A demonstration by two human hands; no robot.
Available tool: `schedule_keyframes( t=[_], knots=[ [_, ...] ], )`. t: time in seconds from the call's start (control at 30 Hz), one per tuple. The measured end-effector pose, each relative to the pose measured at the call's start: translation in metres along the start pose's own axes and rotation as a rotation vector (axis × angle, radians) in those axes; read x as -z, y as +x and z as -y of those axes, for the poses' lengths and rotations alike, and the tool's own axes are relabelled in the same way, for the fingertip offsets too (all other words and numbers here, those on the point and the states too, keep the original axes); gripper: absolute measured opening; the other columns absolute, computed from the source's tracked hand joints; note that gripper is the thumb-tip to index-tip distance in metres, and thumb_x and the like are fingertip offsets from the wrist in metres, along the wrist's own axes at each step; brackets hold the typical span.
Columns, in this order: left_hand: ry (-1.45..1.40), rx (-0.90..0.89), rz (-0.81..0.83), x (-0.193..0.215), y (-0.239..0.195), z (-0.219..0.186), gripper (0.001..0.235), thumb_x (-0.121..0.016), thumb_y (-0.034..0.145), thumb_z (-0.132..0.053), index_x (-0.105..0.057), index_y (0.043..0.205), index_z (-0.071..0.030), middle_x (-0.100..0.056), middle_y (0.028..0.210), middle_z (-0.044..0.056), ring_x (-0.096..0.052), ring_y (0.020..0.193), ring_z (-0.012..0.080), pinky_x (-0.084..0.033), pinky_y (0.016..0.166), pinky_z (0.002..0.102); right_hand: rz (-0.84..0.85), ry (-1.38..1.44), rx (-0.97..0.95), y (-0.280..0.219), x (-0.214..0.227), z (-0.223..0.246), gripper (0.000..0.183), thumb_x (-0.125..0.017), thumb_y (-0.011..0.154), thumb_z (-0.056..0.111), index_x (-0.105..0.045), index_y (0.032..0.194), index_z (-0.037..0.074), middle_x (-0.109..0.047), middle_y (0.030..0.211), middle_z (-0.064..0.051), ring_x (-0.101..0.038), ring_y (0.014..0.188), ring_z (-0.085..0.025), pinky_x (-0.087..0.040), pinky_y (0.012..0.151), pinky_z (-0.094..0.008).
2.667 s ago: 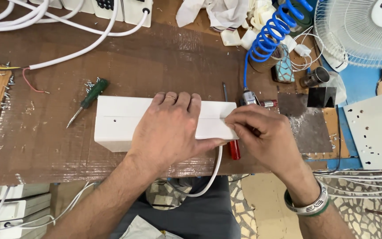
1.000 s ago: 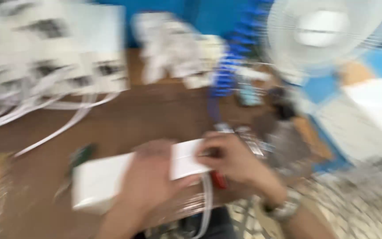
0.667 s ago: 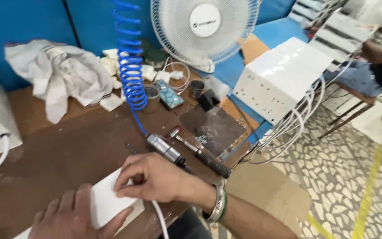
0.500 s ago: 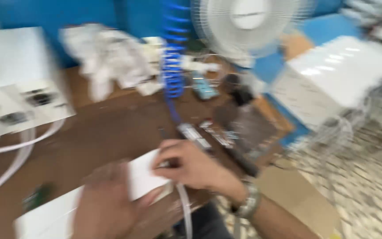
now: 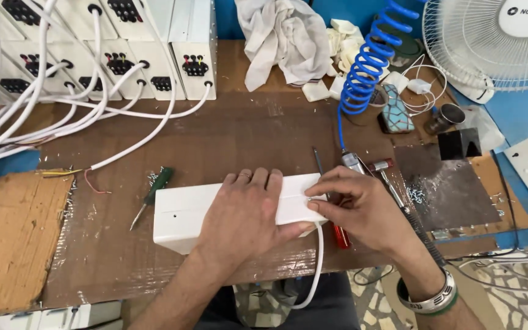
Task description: The person assembles a white electrical box by inserting screws into pre-drilled holes and tightening them with a pneumatic screwdriver. They also use a hammer to tap the box and a screwdriver to adjust components.
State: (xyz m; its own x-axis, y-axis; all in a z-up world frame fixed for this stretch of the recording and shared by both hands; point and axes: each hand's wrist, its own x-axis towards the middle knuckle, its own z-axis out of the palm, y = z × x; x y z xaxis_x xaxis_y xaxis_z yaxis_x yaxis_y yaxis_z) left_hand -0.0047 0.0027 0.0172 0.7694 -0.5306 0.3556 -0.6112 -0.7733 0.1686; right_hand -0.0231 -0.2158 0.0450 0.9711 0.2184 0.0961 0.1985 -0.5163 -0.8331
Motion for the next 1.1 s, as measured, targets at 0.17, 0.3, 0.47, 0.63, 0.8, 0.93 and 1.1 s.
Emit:
schedule_keyframes(
  t=[0.17, 0.3, 0.47, 0.63, 0.8, 0.93, 1.1],
  knots=[
    [-0.008, 0.004, 0.025, 0.0, 0.001, 0.0, 0.088, -0.067, 0.082, -0.082, -0.063, 0.107, 0.003, -0.067, 0.091, 0.017, -0.066, 0.088, 0.0354, -0.048, 0.087, 0.05, -0.015, 0.001, 0.002, 0.0, -0.001, 0.0, 0.018, -0.079, 0.079, -0.001, -0.084, 0.094, 0.006, -0.071, 0.094, 0.0, -0.054, 0.061, -0.008, -0.042, 0.052, -0.022],
    [-0.014, 0.011, 0.03, 0.002, 0.001, 0.0, 0.087, -0.067, 0.083, -0.081, -0.064, 0.108, 0.003, -0.067, 0.092, 0.017, -0.066, 0.088, 0.0348, -0.048, 0.085, 0.049, -0.023, -0.021, 0.024, 0.0, -0.002, -0.004, 0.019, -0.074, 0.079, -0.005, -0.083, 0.092, 0.005, -0.069, 0.094, 0.0, -0.056, 0.064, -0.009, -0.044, 0.055, -0.021],
    [0.002, 0.019, 0.05, 0.001, 0.001, -0.001, 0.091, -0.063, 0.085, -0.083, -0.064, 0.111, 0.005, -0.067, 0.097, 0.019, -0.067, 0.089, 0.035, -0.049, 0.085, 0.05, -0.031, -0.099, 0.021, 0.0, -0.003, 0.005, 0.012, -0.077, 0.08, -0.001, -0.082, 0.09, 0.004, -0.068, 0.087, 0.001, -0.057, 0.062, -0.009, -0.045, 0.054, -0.023],
    [0.004, 0.012, 0.06, 0.0, 0.003, 0.0, 0.095, -0.065, 0.083, -0.084, -0.063, 0.115, 0.005, -0.067, 0.097, 0.018, -0.067, 0.089, 0.0346, -0.05, 0.086, 0.049, -0.06, -0.168, 0.024, -0.004, -0.005, 0.011, 0.011, -0.076, 0.081, 0.001, -0.081, 0.091, 0.003, -0.069, 0.09, 0.002, -0.058, 0.062, -0.01, -0.046, 0.054, -0.023],
    [0.013, 0.013, 0.049, -0.003, 0.0, -0.001, 0.094, -0.064, 0.083, -0.086, -0.064, 0.111, 0.005, -0.068, 0.097, 0.018, -0.068, 0.089, 0.0346, -0.051, 0.086, 0.049, -0.093, -0.161, -0.033, -0.012, -0.004, 0.007, 0.023, -0.075, 0.083, 0.002, -0.079, 0.106, 0.003, -0.068, 0.092, 0.0, -0.052, 0.057, -0.008, -0.041, 0.049, -0.022],
    [0.04, 0.038, 0.035, 0.004, -0.004, 0.005, 0.093, -0.064, 0.083, -0.085, -0.064, 0.112, 0.004, -0.069, 0.098, 0.018, -0.068, 0.089, 0.0341, -0.051, 0.086, 0.049, -0.139, -0.177, -0.067, -0.01, -0.004, 0.0, 0.025, -0.075, 0.084, 0.004, -0.078, 0.108, 0.003, -0.07, 0.093, -0.001, -0.055, 0.059, -0.009, -0.044, 0.051, -0.023],
    [0.064, 0.073, 0.031, 0.011, -0.014, 0.012, 0.091, -0.064, 0.083, -0.084, -0.064, 0.112, 0.003, -0.069, 0.099, 0.017, -0.068, 0.09, 0.0336, -0.051, 0.086, 0.048, -0.188, -0.194, -0.124, -0.008, -0.005, -0.018, 0.026, -0.075, 0.084, 0.006, -0.077, 0.11, 0.004, -0.074, 0.094, -0.003, -0.06, 0.062, -0.011, -0.048, 0.054, -0.024]
  ],
)
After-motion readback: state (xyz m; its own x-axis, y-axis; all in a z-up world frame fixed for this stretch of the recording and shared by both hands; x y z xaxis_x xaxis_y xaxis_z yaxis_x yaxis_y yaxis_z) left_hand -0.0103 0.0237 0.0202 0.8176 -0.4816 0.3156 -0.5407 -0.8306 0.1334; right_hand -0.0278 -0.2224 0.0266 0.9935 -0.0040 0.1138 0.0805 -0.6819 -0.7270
